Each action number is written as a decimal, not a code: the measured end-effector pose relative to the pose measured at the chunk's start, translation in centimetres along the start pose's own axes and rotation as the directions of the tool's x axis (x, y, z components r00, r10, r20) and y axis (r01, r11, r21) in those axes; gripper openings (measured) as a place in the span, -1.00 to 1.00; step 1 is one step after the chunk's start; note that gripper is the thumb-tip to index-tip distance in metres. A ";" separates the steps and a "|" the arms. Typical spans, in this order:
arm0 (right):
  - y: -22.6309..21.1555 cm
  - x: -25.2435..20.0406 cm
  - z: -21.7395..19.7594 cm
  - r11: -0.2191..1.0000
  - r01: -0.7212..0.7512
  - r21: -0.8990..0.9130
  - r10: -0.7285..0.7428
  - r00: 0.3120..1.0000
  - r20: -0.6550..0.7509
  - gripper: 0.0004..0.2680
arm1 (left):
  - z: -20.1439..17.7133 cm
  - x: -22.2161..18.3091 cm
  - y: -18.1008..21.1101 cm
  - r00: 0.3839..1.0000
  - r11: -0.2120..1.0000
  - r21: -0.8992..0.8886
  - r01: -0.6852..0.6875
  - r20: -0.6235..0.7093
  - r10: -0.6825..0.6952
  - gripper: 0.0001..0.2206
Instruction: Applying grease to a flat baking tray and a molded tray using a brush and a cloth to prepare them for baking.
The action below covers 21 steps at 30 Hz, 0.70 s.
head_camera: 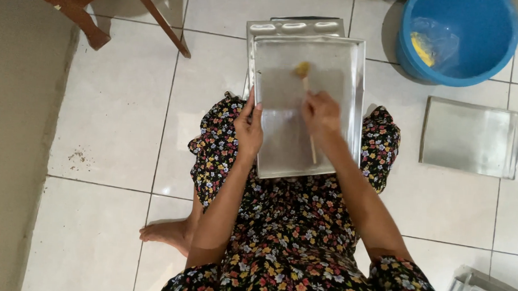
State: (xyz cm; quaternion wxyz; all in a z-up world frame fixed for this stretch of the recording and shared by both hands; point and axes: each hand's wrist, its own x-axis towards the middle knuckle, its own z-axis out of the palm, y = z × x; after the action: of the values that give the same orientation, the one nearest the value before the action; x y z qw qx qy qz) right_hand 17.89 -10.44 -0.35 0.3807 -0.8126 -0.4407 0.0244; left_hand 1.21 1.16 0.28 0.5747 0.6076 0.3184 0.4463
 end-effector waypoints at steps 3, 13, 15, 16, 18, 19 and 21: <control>0.8 2.2 -5.1 0.972 -0.016 -0.235 -0.003 0.997 -0.080 -0.93 | -0.5 0.8 0.5 0.999 0.999 0.046 -0.023 -0.039 0.025 -0.63; -3.9 -1.7 -2.3 0.991 0.081 0.105 -0.092 0.990 0.106 -0.84 | -2.8 3.0 -2.0 0.991 0.995 0.095 -0.007 -0.129 0.019 -0.64; -1.8 0.1 -4.3 0.991 0.073 0.108 -0.066 0.996 -0.061 -0.79 | -4.9 4.2 -3.4 0.981 0.997 0.082 0.010 -0.195 0.007 -0.67; -2.0 0.8 -5.7 0.992 0.074 0.104 -0.067 0.995 -0.067 -0.79 | -5.9 4.2 -3.5 0.982 0.997 0.078 0.005 -0.190 0.010 -0.67; -2.4 2.5 -8.1 0.980 0.016 0.200 0.031 0.973 -0.229 -0.81 | -8.0 4.5 -3.7 0.968 0.995 0.060 -0.078 -0.232 0.090 -0.64; -0.9 3.0 -7.5 0.979 0.016 0.202 0.032 0.973 -0.230 -0.81 | -8.3 4.4 -3.5 0.968 0.995 0.062 -0.080 -0.231 0.092 -0.64; 2.4 4.7 -6.1 0.989 -0.059 0.136 0.092 0.964 -0.250 -0.83 | -8.5 4.9 -3.2 0.972 0.995 0.068 -0.068 -0.222 0.082 -0.64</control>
State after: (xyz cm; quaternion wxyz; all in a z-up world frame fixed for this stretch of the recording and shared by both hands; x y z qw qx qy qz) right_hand 24.72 -11.35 3.87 0.4839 -0.7993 -0.3543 -0.0380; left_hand -4.20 9.51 -2.55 0.4995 0.5819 0.3711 0.5237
